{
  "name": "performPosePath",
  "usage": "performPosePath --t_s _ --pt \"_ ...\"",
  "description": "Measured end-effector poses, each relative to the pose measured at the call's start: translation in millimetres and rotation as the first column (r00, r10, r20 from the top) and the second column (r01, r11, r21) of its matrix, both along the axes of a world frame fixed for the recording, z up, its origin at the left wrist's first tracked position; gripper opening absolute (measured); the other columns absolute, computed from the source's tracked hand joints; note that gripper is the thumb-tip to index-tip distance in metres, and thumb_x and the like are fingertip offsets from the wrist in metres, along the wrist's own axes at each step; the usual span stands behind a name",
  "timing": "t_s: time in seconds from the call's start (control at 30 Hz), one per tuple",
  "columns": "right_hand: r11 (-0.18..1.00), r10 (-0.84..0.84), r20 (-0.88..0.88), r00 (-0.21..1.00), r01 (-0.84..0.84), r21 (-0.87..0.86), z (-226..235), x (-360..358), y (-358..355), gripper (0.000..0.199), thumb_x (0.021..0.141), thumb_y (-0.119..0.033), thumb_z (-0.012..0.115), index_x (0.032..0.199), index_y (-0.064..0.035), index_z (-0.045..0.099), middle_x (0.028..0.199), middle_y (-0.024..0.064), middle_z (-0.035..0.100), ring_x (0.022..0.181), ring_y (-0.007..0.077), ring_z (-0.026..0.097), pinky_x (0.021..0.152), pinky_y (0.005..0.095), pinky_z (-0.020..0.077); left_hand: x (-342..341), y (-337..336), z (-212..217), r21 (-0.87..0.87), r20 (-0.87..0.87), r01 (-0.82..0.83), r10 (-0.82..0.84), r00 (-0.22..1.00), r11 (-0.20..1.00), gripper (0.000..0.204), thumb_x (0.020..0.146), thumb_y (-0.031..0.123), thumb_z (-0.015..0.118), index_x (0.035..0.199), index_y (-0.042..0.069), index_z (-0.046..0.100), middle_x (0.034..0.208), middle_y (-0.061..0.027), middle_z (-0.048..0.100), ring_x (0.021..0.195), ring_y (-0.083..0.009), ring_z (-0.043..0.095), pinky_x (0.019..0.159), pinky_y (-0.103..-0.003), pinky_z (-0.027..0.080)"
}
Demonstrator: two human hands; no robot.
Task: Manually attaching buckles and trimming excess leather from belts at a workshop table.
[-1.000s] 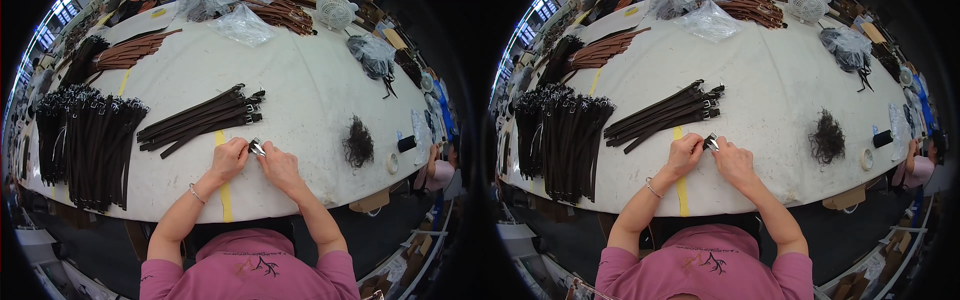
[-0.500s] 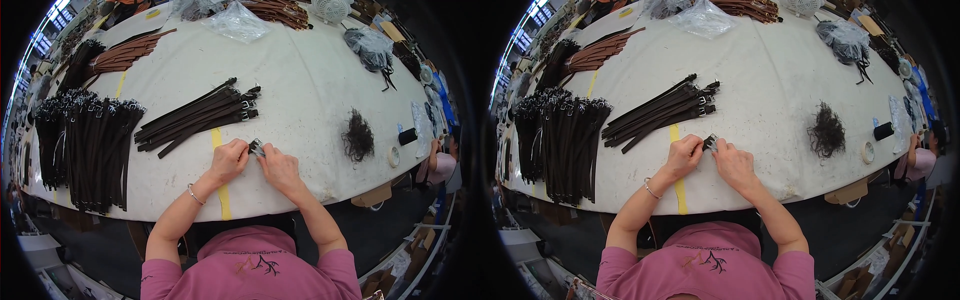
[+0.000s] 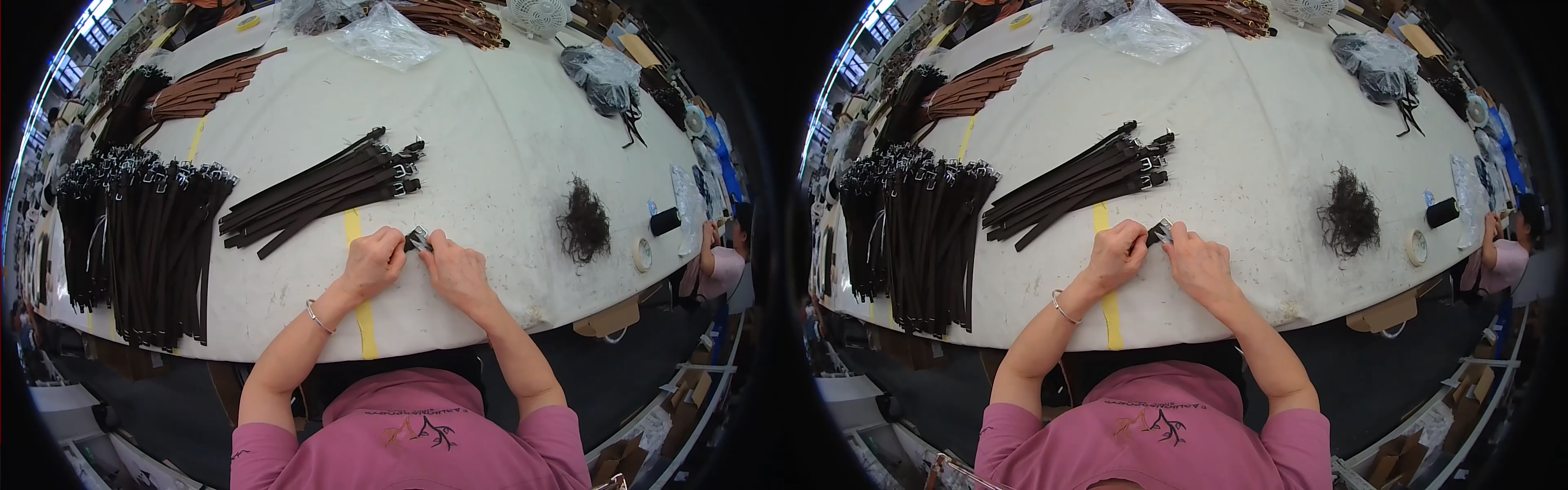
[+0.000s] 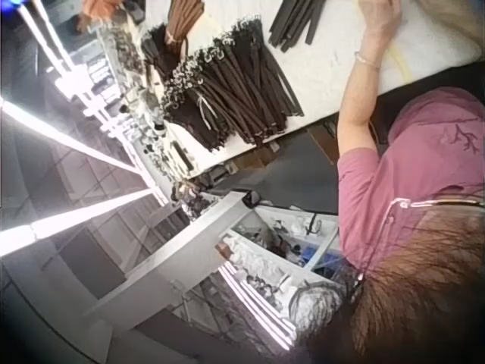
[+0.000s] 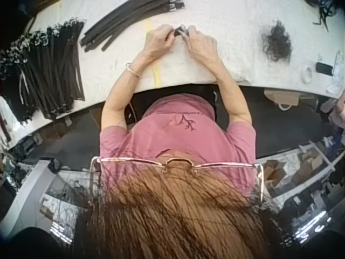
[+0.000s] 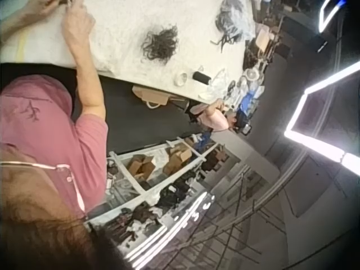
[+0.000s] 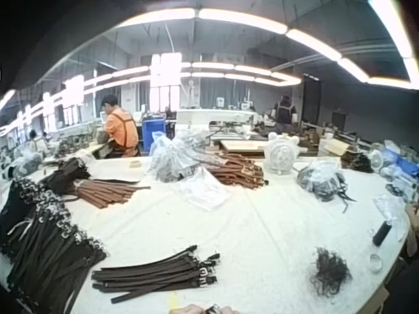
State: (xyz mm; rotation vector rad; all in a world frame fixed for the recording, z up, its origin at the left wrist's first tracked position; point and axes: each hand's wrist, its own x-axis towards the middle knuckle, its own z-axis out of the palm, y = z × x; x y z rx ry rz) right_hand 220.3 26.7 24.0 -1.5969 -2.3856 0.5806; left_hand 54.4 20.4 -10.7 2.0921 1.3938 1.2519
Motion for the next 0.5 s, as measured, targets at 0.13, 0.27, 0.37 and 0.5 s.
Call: performPosePath --t_s 0.13,0.27,0.37,0.5 --pt "1.000 0.018 -0.032 0.999 -0.018 0.010 -1.5 2.1 1.9 0.019 0.086 -0.020 0.054 0.090 -0.0045 0.043 0.072 0.0151 0.062 0.065 0.0352 0.060 0.057 0.0438 0.0454 -0.5 0.2 0.7 0.009 -0.027 0.013 -0.013 1.000 1.000 0.006 0.070 0.001 0.057 0.074 0.004 0.052 0.067 -0.0109 0.055 0.055 -0.0287 0.055 0.049 -0.035 0.045" --pt "0.999 0.023 -0.021 1.000 -0.023 -0.025 -0.6 1.4 2.4 0.018 0.086 -0.019 0.053 0.090 -0.0046 0.044 0.071 0.0161 0.061 0.066 0.0360 0.060 0.058 0.0445 0.0448 -1.8 0.1 2.3 -0.014 -0.064 0.036 -0.036 0.997 0.999 0.006 0.071 0.001 0.056 0.075 0.004 0.051 0.069 -0.0109 0.055 0.056 -0.0292 0.055 0.051 -0.036 0.045" --pt "0.996 0.007 -0.029 1.000 -0.010 -0.088 2.3 1.8 5.2 0.018 0.086 -0.020 0.052 0.091 -0.0048 0.044 0.070 0.0165 0.061 0.067 0.0364 0.060 0.059 0.0450 0.0444 -4.0 0.9 6.8 -0.037 -0.089 0.052 -0.055 0.994 0.998 0.006 0.071 0.001 0.055 0.075 0.004 0.051 0.070 -0.0105 0.055 0.059 -0.0288 0.056 0.052 -0.036 0.045" --pt "0.992 -0.012 -0.067 0.998 0.003 -0.128 -0.3 3.5 6.4 0.019 0.086 -0.021 0.052 0.093 -0.0051 0.045 0.070 0.0162 0.061 0.069 0.0367 0.060 0.062 0.0454 0.0440 -4.0 3.6 4.8 0.005 -0.084 0.031 -0.031 0.996 0.999 0.007 0.070 0.000 0.055 0.074 0.003 0.050 0.074 -0.0097 0.055 0.064 -0.0270 0.056 0.055 -0.035 0.045"
